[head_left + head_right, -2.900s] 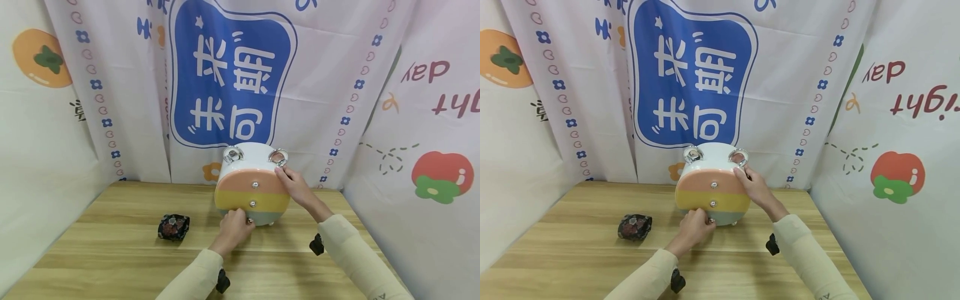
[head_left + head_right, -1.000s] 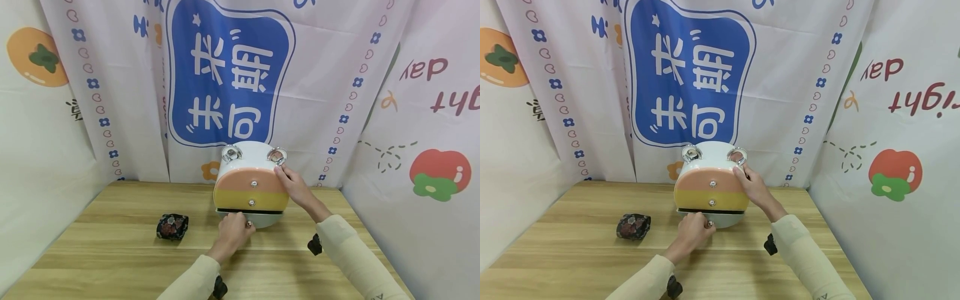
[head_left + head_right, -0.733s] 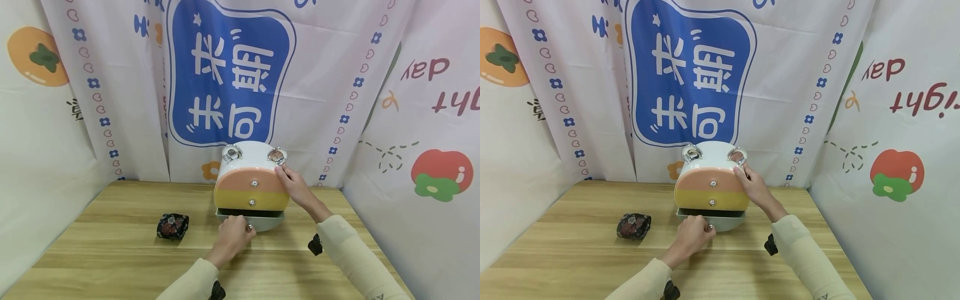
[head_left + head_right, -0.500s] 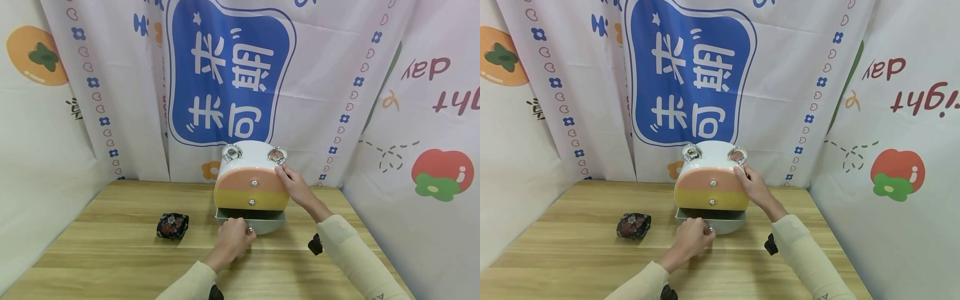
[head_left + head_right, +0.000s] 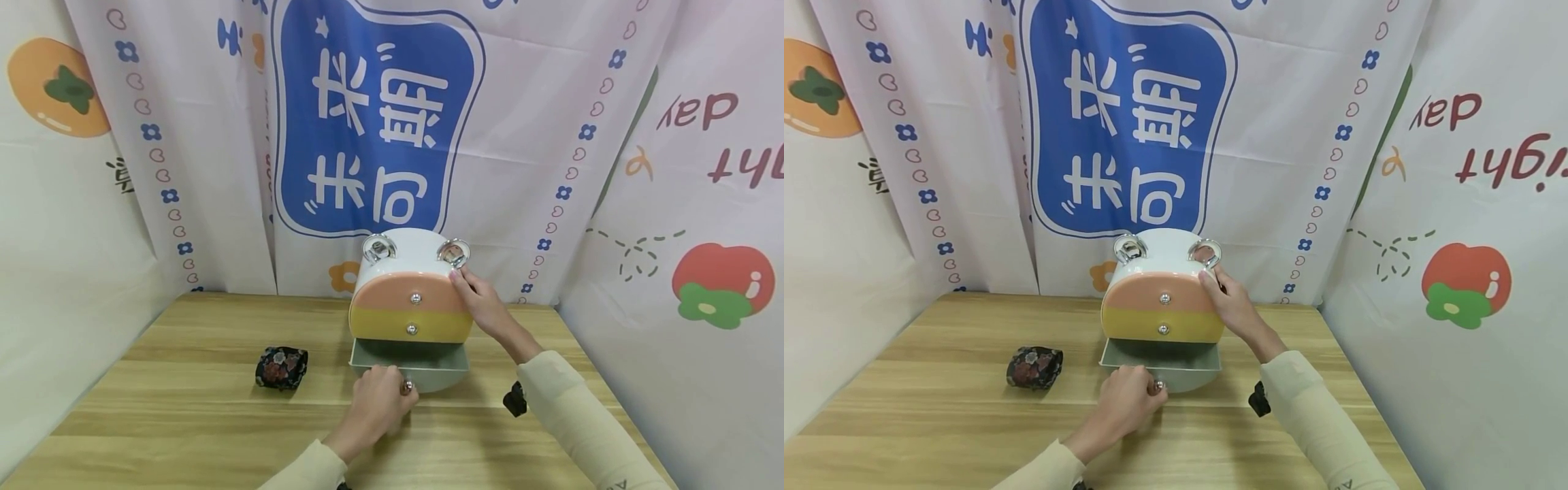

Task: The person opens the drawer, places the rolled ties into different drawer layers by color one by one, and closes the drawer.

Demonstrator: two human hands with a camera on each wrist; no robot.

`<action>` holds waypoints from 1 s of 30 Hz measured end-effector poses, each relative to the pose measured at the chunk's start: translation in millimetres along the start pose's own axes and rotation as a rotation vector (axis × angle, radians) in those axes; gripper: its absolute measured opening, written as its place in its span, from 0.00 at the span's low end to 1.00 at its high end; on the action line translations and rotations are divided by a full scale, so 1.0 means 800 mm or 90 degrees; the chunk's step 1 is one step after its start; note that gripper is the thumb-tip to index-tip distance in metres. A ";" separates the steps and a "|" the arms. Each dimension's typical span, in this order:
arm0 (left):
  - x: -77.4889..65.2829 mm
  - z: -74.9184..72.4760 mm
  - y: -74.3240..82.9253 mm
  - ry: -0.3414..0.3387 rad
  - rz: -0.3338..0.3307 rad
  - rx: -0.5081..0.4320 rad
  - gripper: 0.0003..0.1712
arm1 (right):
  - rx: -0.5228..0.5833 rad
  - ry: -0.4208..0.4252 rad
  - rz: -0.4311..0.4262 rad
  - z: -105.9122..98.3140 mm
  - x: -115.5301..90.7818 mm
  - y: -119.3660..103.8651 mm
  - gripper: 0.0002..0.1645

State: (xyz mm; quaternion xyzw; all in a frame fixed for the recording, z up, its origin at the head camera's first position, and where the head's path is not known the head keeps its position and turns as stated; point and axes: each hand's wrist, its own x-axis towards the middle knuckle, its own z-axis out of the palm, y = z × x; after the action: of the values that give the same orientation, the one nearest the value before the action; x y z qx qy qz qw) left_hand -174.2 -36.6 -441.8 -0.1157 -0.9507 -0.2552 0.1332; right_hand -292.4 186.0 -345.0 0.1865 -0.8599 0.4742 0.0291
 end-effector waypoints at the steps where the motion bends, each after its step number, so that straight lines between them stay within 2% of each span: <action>1: -0.001 0.000 0.000 -0.001 0.001 0.001 0.31 | 0.001 0.000 -0.001 0.000 0.000 0.001 0.51; 8: -0.008 -0.001 0.001 0.008 0.022 0.009 0.31 | 0.001 -0.002 -0.006 0.000 0.002 0.004 0.50; 17: -0.014 -0.005 0.004 0.021 0.029 0.027 0.32 | 0.008 -0.008 -0.005 0.000 0.001 0.002 0.51; 30: -0.022 -0.006 0.009 0.021 0.051 0.034 0.33 | 0.011 -0.005 -0.004 0.000 0.001 0.003 0.52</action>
State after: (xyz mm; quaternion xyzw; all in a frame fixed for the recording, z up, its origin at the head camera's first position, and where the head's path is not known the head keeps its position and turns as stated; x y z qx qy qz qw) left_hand -154.5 -35.8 -440.5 -0.1455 -0.9495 -0.2258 0.1622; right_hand -294.2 186.9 -346.6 0.1912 -0.8554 0.4807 0.0251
